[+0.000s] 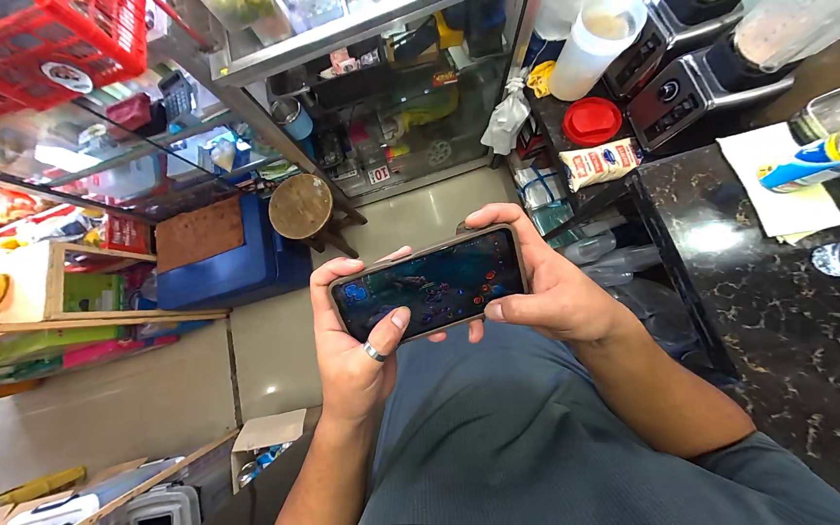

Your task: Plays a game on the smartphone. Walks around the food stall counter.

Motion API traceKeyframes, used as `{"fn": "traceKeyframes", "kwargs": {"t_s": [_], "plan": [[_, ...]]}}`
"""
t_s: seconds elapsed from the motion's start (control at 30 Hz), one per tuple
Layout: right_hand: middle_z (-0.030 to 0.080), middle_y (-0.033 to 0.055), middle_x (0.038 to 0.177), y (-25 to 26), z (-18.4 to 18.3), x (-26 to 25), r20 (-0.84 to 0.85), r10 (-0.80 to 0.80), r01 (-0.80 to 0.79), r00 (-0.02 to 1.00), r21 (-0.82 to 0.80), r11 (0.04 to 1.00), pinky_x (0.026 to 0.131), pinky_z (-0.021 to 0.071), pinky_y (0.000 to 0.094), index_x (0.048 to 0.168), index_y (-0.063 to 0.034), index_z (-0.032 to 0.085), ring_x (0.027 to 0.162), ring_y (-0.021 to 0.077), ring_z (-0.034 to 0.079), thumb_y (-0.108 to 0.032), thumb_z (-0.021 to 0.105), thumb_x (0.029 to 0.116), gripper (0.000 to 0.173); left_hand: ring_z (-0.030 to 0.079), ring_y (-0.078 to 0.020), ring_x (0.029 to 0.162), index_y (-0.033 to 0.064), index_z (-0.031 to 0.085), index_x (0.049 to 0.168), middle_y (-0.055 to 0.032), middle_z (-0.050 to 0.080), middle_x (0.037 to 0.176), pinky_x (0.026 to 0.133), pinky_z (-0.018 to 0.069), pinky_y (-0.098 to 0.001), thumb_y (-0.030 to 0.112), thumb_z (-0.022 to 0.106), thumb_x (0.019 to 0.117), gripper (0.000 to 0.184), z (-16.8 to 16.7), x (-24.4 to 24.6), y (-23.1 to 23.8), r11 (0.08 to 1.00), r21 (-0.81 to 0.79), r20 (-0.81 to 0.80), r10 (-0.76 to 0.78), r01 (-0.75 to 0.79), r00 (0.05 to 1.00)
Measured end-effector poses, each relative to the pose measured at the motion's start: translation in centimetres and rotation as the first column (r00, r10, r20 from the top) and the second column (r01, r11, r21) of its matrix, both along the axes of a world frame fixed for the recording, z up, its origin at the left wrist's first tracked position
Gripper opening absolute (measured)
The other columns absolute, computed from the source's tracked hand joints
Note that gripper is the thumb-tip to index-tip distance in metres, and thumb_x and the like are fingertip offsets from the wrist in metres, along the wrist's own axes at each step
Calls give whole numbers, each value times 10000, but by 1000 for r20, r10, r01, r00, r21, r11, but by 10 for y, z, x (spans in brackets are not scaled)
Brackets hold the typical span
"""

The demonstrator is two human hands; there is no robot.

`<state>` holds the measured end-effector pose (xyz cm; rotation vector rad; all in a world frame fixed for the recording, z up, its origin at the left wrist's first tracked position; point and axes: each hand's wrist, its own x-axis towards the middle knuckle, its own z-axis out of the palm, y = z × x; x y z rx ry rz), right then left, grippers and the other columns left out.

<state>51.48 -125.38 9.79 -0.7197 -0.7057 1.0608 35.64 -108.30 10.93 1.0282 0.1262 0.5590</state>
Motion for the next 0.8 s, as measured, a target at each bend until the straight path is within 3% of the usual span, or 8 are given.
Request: {"fn": "traceKeyframes", "kwargs": {"t_s": [0.1,0.33,0.5,0.6,0.7,0.8], "plan": [[569,191,1306,0,-1,1,-19,14,-14,1000,4,1000,708,651,427,1474,-261,327,974,333,709,115,561,854,762,698,-397,1099,191,449,1338,-223,609,1349,668,653,-490,-30,707,876,573,-1,-1,2,1000,-2,2,-29,29,1000],[556,227,1348,0,-4,3,-132,29,-19,991,80,997,748,638,462,1460,-260,354,1060,391,679,40,582,888,685,607,-407,1247,298,363,1476,-191,517,1474,839,620,-522,12,704,868,754,-9,-4,14,984,10,96,-179,178,979],[568,242,1324,1,0,-1,-102,11,-4,995,65,998,759,639,490,1446,-234,344,1061,413,681,54,552,872,676,589,-397,1273,283,466,1423,-187,571,1420,882,585,-556,41,560,884,598,-6,-3,14,988,-57,88,-140,145,986],[565,233,1322,2,-1,-2,-70,5,-1,997,61,998,755,641,488,1455,-240,334,1051,405,684,72,545,854,709,620,-370,1243,254,510,1369,-185,614,1362,876,600,-515,79,521,950,454,-3,-1,10,998,-17,53,-55,56,997],[569,227,1307,3,0,-3,-54,7,-4,999,56,998,749,643,478,1443,-236,337,1034,395,690,97,538,844,714,643,-348,1219,231,481,1359,-180,639,1313,917,600,-486,57,644,942,481,-1,1,6,996,92,33,19,-22,999],[573,203,1290,3,-1,-4,-35,-9,10,999,40,999,739,649,461,1438,-229,346,1007,364,700,118,535,834,722,652,-336,1205,216,474,1348,-179,644,1300,905,609,-469,25,735,873,575,0,1,4,990,121,8,66,-66,998]]}}
